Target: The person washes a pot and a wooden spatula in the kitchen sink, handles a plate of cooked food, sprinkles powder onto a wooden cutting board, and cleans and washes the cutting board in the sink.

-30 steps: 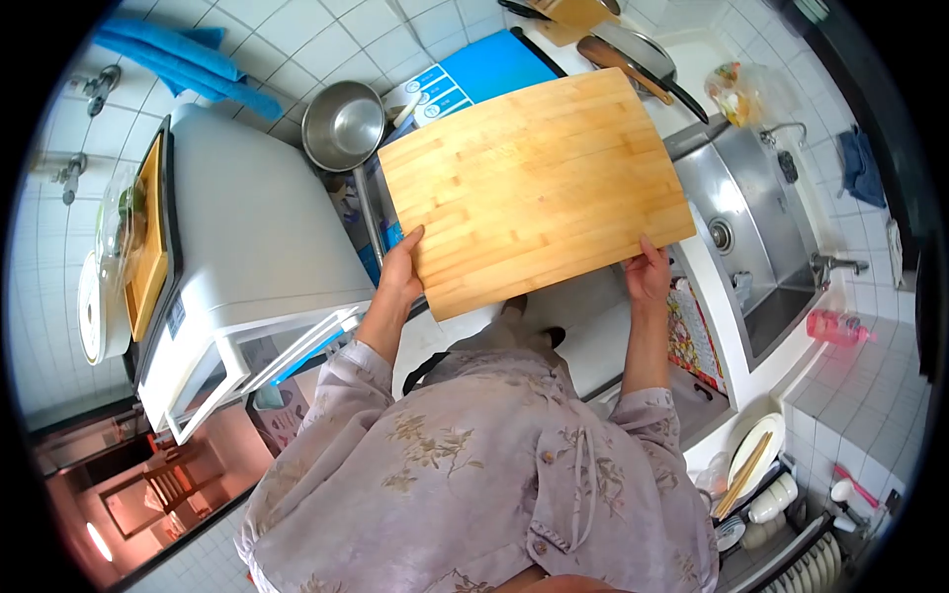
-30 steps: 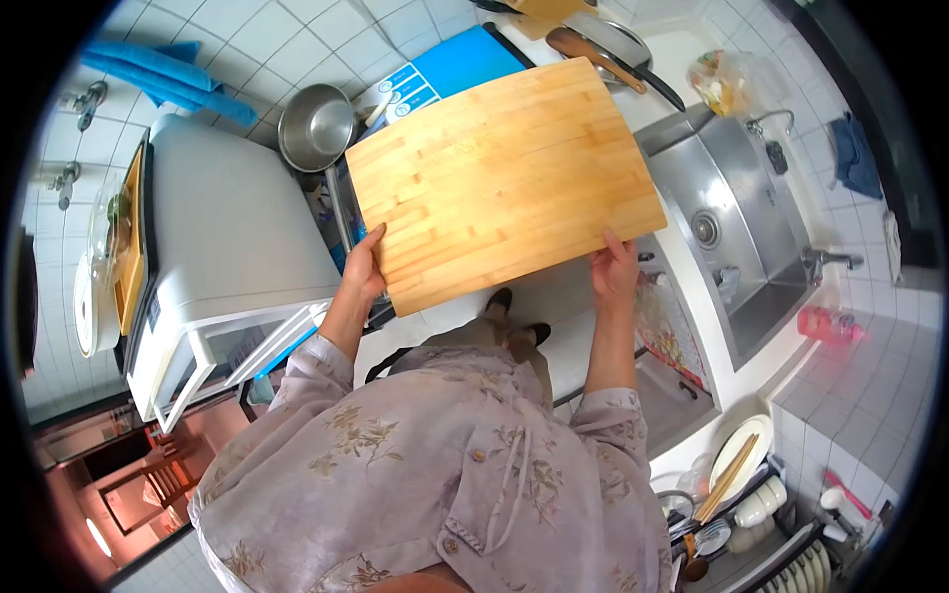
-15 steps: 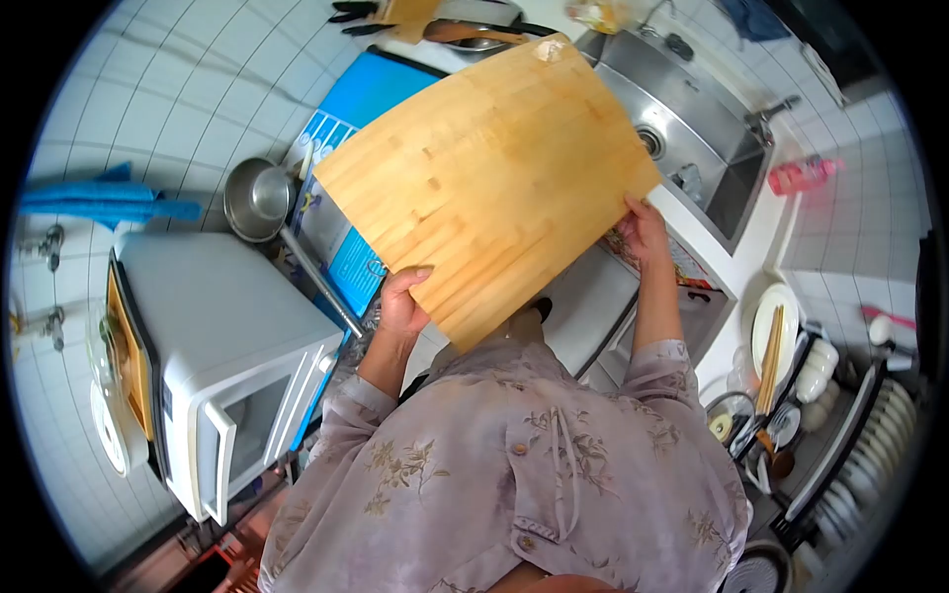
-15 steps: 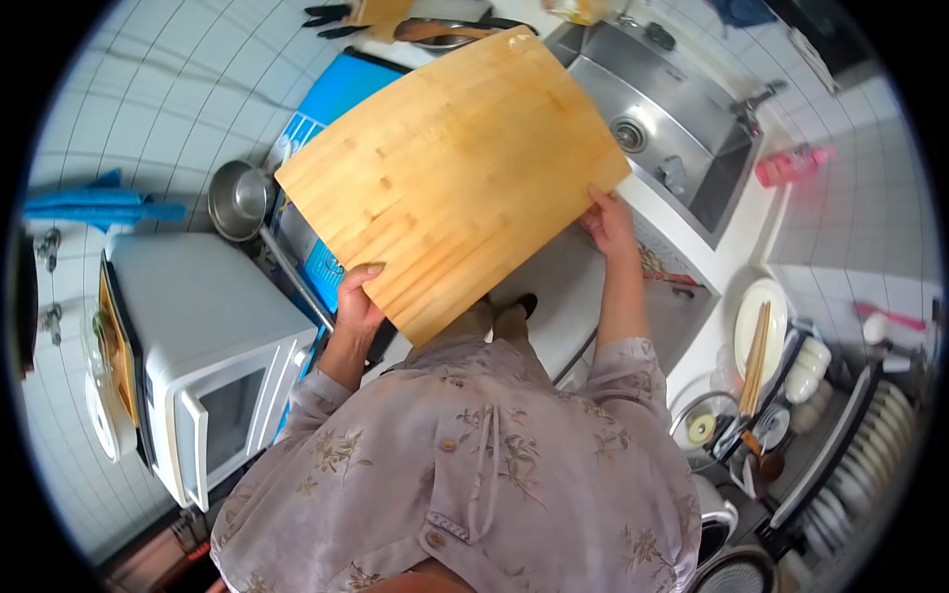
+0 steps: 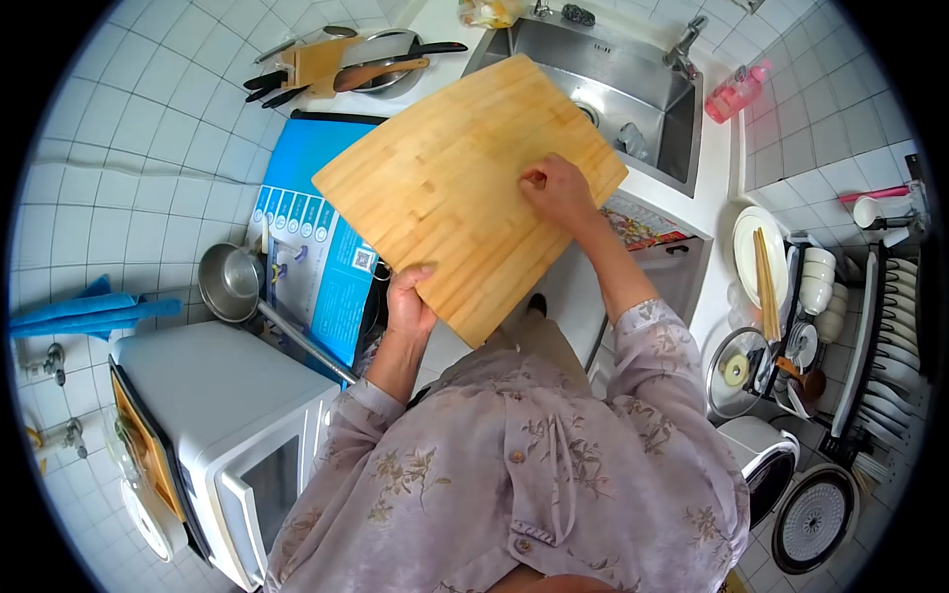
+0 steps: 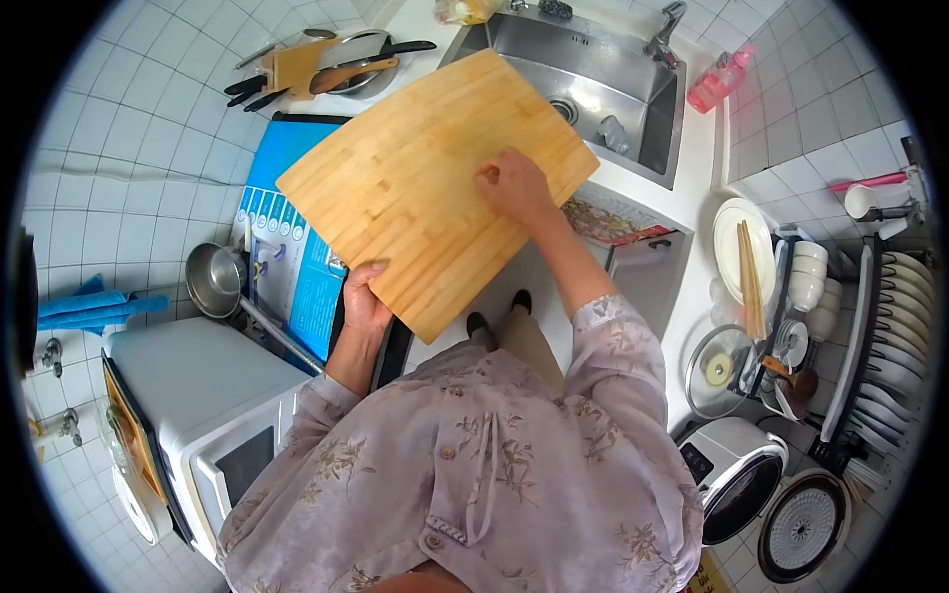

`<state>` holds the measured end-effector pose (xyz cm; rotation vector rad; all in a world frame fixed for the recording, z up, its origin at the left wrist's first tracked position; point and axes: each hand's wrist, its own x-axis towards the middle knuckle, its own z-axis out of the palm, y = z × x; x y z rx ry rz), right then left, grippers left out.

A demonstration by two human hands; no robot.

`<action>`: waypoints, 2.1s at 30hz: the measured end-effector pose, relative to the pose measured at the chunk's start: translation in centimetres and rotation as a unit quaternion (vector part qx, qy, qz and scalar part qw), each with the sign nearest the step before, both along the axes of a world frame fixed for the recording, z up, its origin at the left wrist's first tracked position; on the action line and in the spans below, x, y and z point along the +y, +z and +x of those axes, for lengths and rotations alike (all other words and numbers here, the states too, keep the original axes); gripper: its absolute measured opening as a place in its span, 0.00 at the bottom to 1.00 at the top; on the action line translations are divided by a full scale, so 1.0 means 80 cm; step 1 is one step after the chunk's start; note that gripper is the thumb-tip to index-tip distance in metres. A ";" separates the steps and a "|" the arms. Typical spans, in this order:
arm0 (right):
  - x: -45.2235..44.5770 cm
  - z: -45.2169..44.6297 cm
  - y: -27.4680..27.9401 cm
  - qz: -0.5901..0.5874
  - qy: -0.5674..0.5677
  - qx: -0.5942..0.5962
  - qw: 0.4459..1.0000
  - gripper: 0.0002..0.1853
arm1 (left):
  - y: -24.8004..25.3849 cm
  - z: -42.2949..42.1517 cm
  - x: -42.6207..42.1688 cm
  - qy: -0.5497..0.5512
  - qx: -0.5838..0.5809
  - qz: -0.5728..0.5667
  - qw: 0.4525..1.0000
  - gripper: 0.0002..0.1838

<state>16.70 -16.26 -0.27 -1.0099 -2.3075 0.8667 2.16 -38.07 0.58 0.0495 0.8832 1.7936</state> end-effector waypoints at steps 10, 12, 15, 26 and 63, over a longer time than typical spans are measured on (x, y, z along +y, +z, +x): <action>0.123 0.047 -0.036 -0.041 -0.050 0.110 0.992 0.08 | 0.013 0.021 0.042 0.046 -0.016 -0.050 0.998 0.20; 0.190 0.074 -0.055 -0.049 -0.143 0.118 0.981 0.08 | 0.009 0.019 0.039 0.061 0.005 -0.074 0.995 0.19; 0.272 0.093 -0.067 -0.096 -0.227 0.092 0.965 0.09 | -0.002 0.012 0.027 0.039 0.009 -0.079 0.996 0.21; 0.411 0.070 -0.200 0.004 -0.050 -0.108 0.993 0.16 | 0.026 0.035 0.040 0.133 0.043 -0.170 0.975 0.26; -0.210 0.254 0.098 -0.056 -0.265 0.286 0.919 0.08 | 0.022 0.070 -0.062 -0.120 -0.035 0.015 0.992 0.34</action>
